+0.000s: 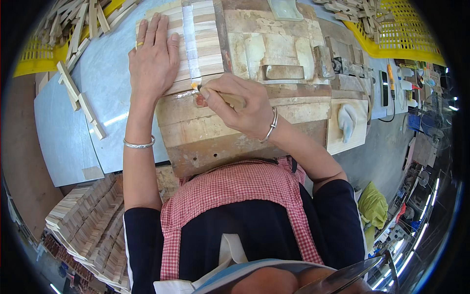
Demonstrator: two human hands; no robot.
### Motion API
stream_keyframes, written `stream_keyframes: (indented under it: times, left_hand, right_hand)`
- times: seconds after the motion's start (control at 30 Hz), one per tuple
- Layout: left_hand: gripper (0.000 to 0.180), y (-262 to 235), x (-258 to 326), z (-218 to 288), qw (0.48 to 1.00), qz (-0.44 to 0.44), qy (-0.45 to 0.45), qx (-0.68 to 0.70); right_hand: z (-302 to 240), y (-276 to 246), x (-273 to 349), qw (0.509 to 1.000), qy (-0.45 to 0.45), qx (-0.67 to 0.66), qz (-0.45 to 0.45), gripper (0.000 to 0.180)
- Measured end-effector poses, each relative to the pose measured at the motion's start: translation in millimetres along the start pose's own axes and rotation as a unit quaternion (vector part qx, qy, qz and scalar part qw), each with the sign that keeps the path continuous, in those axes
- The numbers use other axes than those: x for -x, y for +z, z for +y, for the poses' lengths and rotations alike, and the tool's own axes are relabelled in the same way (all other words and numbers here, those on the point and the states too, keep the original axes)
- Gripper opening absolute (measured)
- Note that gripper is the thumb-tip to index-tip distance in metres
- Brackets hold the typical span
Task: Assembling small wooden slats and frames using glue, brushes, and a hammer to create larger wooden structures.
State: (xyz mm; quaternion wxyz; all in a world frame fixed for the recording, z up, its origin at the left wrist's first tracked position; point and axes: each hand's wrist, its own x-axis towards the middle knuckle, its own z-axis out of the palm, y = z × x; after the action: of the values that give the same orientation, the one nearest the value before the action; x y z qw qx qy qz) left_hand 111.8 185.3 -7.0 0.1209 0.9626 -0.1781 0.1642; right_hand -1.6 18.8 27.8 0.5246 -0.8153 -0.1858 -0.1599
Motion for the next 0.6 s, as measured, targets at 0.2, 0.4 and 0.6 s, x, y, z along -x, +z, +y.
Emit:
stream_keyframes:
  times: [0.2,0.4,0.6]
  left_hand:
    - [0.047,-4,-1,-1,1.0,-0.002,0.008,0.013]
    - [0.047,-9,-1,2,1.0,-0.025,0.002,0.009]
    - [0.046,-13,-3,8,0.999,-0.031,0.003,0.009]
  right_hand:
    - [5,-9,-17,0.999,0.045,-0.009,-0.025,0.016]
    - [45,-13,-106,0.946,0.28,-0.094,-0.133,0.03]
    - [93,-4,-188,0.96,0.249,0.019,-0.13,0.028]
